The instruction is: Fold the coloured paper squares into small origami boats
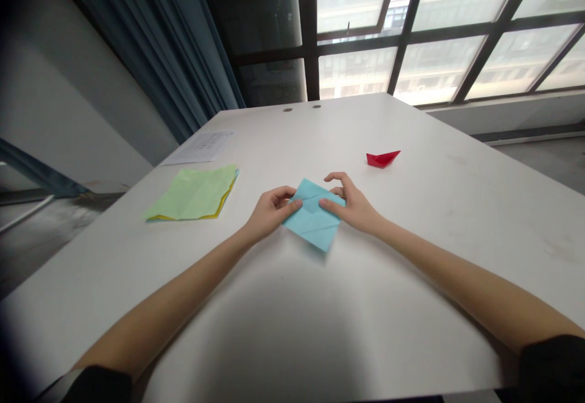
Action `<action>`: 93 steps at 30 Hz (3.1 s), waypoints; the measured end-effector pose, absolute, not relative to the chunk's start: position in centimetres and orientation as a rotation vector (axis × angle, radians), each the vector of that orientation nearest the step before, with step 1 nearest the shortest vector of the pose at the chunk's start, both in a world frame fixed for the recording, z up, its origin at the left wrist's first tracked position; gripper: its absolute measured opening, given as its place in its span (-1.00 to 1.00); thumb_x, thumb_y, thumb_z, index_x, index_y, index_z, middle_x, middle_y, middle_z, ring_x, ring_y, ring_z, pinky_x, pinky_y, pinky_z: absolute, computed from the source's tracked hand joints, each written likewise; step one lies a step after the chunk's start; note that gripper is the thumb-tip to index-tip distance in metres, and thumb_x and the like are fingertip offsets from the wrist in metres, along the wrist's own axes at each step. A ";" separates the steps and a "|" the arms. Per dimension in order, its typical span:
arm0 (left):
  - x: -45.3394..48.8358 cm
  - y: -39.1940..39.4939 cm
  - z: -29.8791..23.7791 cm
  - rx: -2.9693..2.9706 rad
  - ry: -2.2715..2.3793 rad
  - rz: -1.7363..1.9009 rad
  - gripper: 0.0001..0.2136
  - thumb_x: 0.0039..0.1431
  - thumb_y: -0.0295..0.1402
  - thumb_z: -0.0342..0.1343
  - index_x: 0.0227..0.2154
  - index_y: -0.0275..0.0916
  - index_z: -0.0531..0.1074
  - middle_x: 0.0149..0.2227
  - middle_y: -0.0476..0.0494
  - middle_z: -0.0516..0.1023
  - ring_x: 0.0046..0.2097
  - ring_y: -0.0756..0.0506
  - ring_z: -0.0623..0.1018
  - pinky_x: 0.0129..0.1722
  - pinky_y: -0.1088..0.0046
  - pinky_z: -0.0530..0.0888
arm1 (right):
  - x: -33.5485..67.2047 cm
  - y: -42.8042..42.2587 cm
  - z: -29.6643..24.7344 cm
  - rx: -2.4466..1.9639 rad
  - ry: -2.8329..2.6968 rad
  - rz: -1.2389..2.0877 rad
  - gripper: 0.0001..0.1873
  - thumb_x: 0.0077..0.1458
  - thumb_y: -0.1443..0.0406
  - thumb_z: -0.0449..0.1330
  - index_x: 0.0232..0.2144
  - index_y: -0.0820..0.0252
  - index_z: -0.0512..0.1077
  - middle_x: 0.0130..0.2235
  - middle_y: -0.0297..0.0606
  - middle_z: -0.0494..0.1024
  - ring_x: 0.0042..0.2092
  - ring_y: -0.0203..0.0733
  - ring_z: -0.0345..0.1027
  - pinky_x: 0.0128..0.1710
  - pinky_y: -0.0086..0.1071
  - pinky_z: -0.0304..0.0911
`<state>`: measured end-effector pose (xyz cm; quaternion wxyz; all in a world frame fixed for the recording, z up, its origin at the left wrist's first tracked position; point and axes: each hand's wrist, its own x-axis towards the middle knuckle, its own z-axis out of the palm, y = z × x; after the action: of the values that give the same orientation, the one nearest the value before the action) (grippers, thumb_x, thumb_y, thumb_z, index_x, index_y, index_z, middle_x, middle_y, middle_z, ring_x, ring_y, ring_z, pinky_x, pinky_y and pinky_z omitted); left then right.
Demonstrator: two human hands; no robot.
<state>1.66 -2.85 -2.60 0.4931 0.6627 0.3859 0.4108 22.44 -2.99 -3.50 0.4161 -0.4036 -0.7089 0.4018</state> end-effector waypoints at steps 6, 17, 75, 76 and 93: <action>1.5 -2.5 -2.6 1.389 1.079 1.074 -0.47 -0.14 -0.33 0.22 -0.04 -0.19 0.22 -0.45 0.03 0.45 -0.52 0.05 0.45 -0.52 0.57 0.34 | 22.9 -2.3 -4.0 -1.068 -1.739 1.319 -0.32 -0.13 0.27 0.25 0.03 0.08 0.05 -0.48 -0.41 0.46 -0.51 -0.31 0.34 -0.53 -0.44 0.27; 2.1 -2.7 -3.2 1.263 1.082 1.116 -0.68 -0.22 -0.16 0.25 -0.48 -0.32 0.38 -0.53 0.01 0.44 -0.48 0.05 0.40 -0.49 0.57 0.32 | 22.2 -3.1 -4.2 -1.104 -1.708 1.517 -0.20 -0.19 0.29 0.30 0.06 0.07 -0.01 -0.40 -0.40 0.44 -0.36 -0.25 0.38 -0.42 -0.39 0.31; 1.5 -2.5 -8.4 2.570 1.686 0.167 -0.53 0.23 -0.14 -0.30 0.18 -0.12 0.02 0.25 -0.20 0.01 0.25 -0.26 0.02 0.11 -0.10 0.04 | 23.8 -0.9 -9.5 -1.263 -2.398 0.157 -0.67 0.16 0.22 -0.03 -0.08 0.04 0.42 -0.02 -0.24 0.45 -0.02 -0.06 0.26 -0.02 -0.10 0.14; 1.3 -2.3 -8.4 2.570 1.697 0.180 -0.53 0.22 -0.13 -0.27 0.17 -0.11 0.04 0.24 -0.21 0.03 0.24 -0.27 0.03 0.10 -0.10 0.04 | 23.9 -0.8 -9.6 -1.253 -2.392 0.161 -0.67 0.15 0.23 -0.02 -0.09 0.04 0.43 -0.03 -0.24 0.45 -0.03 -0.06 0.26 -0.02 -0.10 0.15; 0.6 -2.0 -8.5 2.566 1.747 0.486 -0.55 0.13 -0.11 -0.08 0.04 -0.22 0.21 0.13 -0.29 0.22 0.15 -0.22 0.19 0.09 0.02 0.11 | 24.7 0.3 -10.8 -1.286 -2.176 0.211 -0.67 0.01 0.30 0.05 -0.13 0.18 0.39 -0.11 -0.16 0.48 -0.03 -0.03 0.26 -0.01 -0.11 0.13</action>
<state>0.57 -2.02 -8.50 -0.0003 0.8168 0.5559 0.1546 24.70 0.27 -10.83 0.2980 -0.4841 -0.8189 0.0793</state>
